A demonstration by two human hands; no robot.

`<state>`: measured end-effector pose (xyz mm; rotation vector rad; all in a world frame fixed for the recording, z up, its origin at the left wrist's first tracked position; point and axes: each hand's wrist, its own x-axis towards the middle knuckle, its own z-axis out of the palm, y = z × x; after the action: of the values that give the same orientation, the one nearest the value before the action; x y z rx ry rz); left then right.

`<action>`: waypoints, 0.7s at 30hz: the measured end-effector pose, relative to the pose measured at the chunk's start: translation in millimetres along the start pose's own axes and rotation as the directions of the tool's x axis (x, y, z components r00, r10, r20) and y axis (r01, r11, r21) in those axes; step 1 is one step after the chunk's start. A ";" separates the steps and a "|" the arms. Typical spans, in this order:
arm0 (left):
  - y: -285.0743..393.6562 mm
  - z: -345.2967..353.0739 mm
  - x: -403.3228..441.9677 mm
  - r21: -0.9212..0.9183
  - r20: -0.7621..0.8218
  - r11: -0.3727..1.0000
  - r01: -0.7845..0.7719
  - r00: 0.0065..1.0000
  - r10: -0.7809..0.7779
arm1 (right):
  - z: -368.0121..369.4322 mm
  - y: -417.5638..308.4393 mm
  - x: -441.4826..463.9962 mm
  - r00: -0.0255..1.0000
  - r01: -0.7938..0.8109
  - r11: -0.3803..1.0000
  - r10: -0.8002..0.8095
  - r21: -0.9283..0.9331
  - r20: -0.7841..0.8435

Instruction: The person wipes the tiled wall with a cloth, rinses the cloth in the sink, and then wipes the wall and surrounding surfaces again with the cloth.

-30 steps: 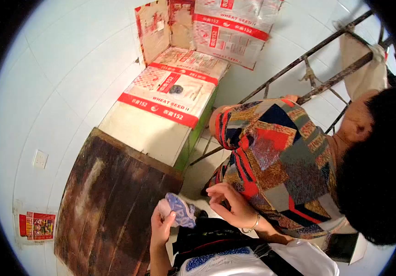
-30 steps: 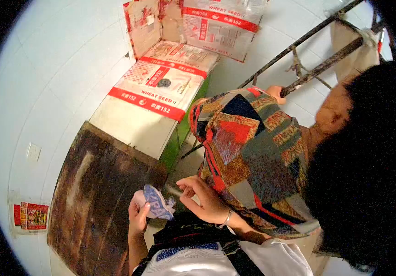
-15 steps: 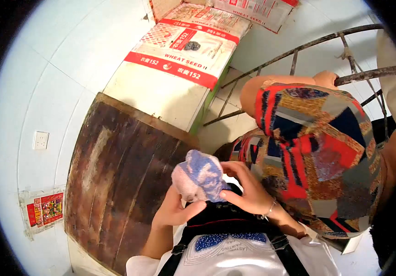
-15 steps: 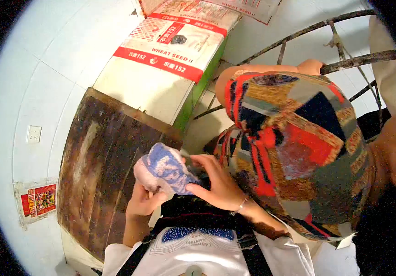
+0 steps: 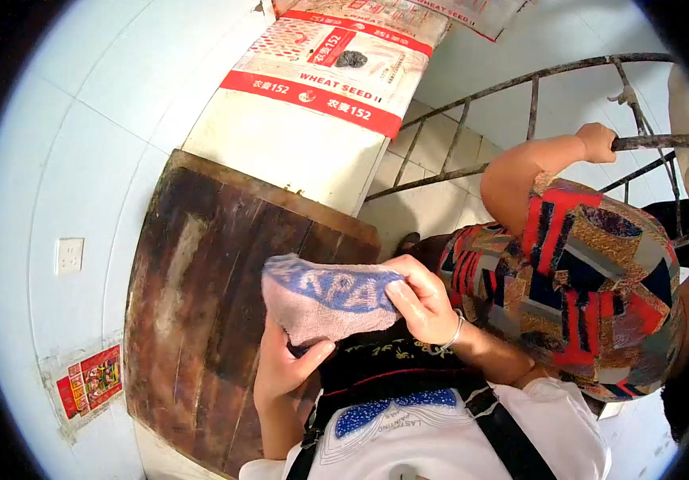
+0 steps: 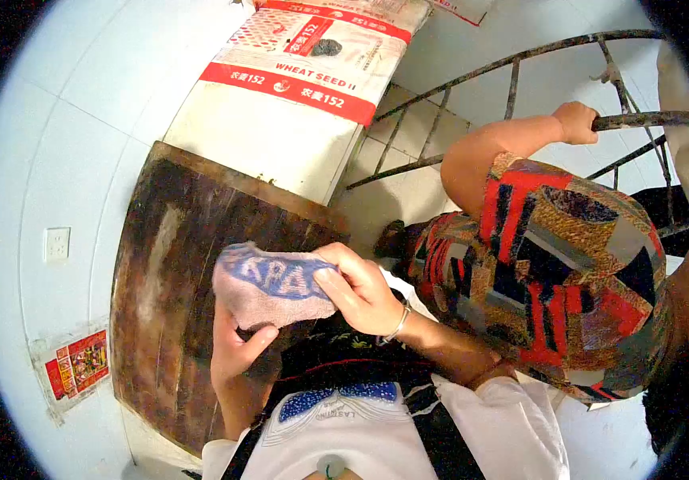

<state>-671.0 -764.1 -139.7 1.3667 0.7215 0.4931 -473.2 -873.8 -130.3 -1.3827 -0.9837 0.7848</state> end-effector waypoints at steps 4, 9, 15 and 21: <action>-12.3 -22.9 5.8 0.413 0.169 0.911 0.012 0.982 -0.089 | 24.3 -0.7 26.6 1.000 0.022 0.996 -0.023 0.084 0.006; -16.2 -45.4 -1.2 0.515 0.085 0.847 -0.130 0.991 0.101 | 48.4 12.4 53.7 0.996 -0.086 0.996 0.086 0.011 0.018; -13.3 -64.7 -15.9 -0.136 -0.423 0.972 0.193 0.876 -0.233 | 73.2 35.6 83.1 0.991 0.113 0.900 -0.069 -0.420 0.119; -1.7 -63.1 2.7 -0.039 -0.699 0.999 0.029 0.713 -0.048 | 140.3 107.5 102.7 0.703 -0.335 0.942 0.248 0.002 0.666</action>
<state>-714.3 -718.4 -144.7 1.1154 1.3597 1.0145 -546.6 -715.0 -236.0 -1.1729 -1.2331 1.6335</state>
